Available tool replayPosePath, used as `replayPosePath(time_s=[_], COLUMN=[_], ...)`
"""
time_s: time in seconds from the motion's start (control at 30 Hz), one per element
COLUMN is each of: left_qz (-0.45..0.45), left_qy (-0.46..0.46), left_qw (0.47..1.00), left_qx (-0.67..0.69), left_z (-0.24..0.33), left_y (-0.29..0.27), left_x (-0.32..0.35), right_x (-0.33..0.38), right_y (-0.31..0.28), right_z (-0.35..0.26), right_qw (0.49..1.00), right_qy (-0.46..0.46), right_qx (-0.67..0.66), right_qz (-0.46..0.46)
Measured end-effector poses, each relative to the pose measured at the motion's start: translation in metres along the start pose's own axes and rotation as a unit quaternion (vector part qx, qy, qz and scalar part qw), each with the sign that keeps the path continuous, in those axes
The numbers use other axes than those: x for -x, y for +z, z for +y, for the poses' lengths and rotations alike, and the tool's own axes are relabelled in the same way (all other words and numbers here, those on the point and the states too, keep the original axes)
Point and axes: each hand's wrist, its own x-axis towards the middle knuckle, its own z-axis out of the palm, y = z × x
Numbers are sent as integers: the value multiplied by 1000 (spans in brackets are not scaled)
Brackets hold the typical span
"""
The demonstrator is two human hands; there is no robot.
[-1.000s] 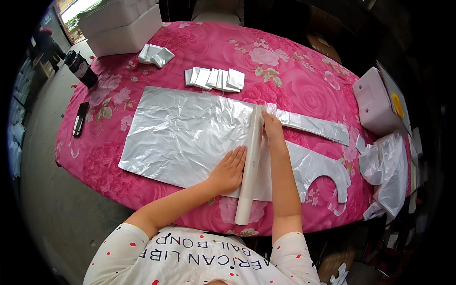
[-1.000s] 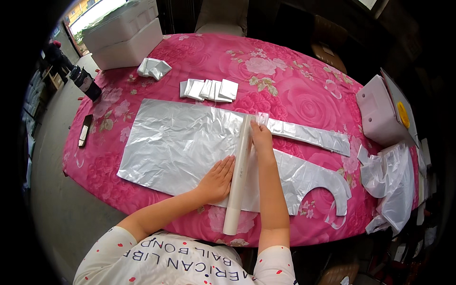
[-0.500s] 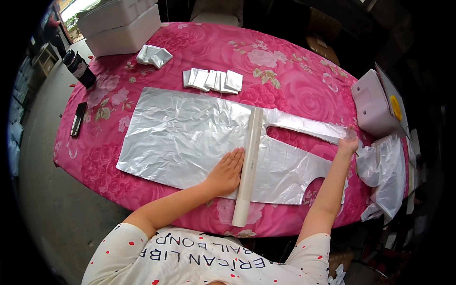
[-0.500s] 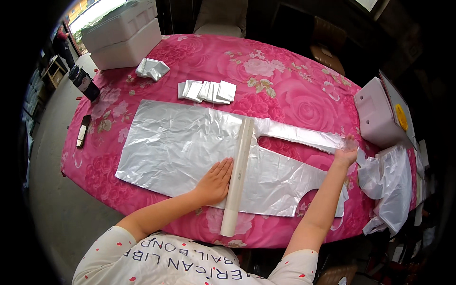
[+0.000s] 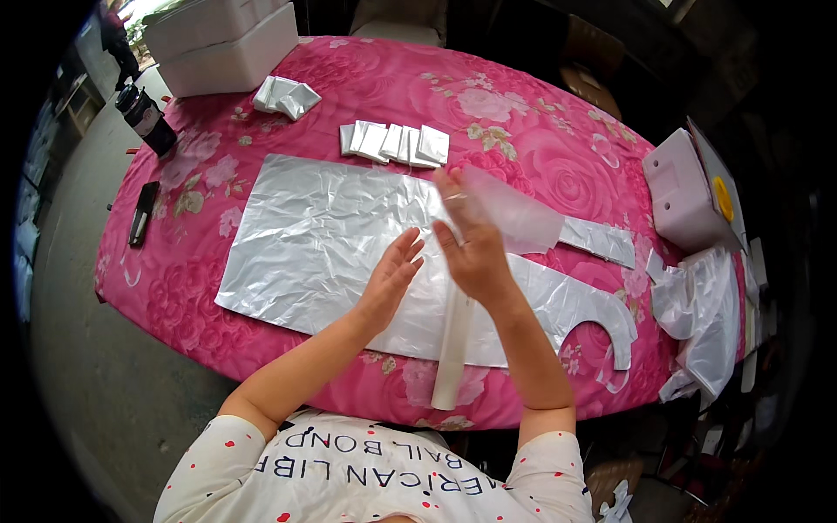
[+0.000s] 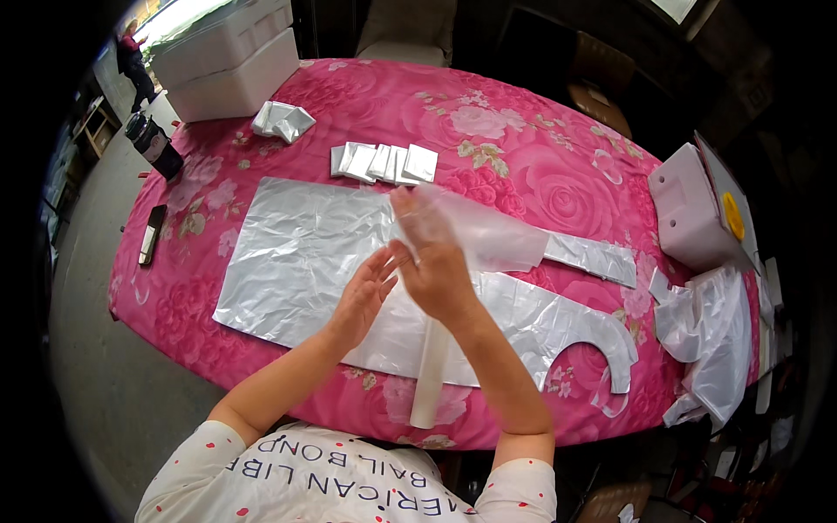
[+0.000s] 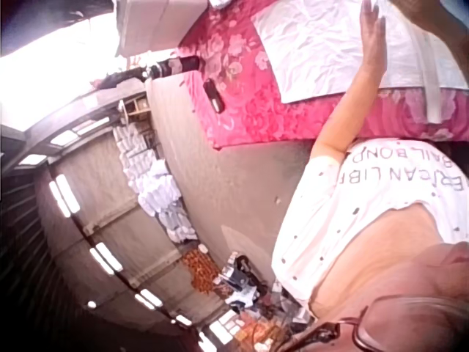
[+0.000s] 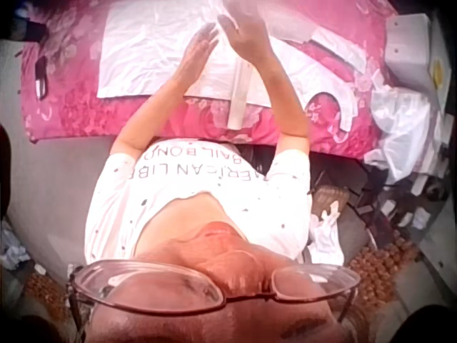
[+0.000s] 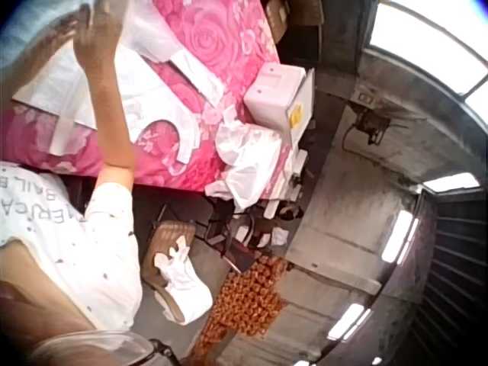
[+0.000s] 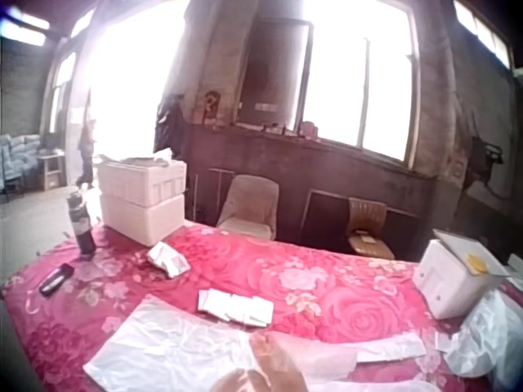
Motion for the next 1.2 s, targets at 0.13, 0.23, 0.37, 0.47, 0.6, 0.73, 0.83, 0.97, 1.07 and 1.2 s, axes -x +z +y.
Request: replayPosePath(time_s=[0.13,0.23,0.37,0.47,0.6,0.73,0.83,0.97,1.07,1.2], left_qz=[69,164,225,268,340,387,443,389,297,256], left_qy=[-26,-73,-48,-26,-23,3,63,163,190,207], left_qw=[997,982,966,948,889,844,794,718,745,773], left_qx=[-17,-52,-121,-172,-305,-372,-412,-554,-566,-542], left_z=[50,67,79,91,104,107,118,130,141,148], left_y=[-4,-25,-76,-114,-169,-206,-226,-213,-157,-134], left_x=[-1,8,24,27,35,46,58,63,53,52], right_x=[18,19,29,48,98,124,124,133,137,103], right_y=[50,41,-3,-94,-248,-252,-148,-30,-2,36], right_z=[-9,-2,50,131,186,173,115,37,38,20], right_qw=[979,980,990,953,517,531,837,986,982,964], right_qy=[-4,16,82,135,362,326,274,99,63,16], right_qx=[58,46,56,267,-444,-420,-257,120,113,132], right_qz=[-196,-196,-97,54,636,660,398,-66,-141,-230])
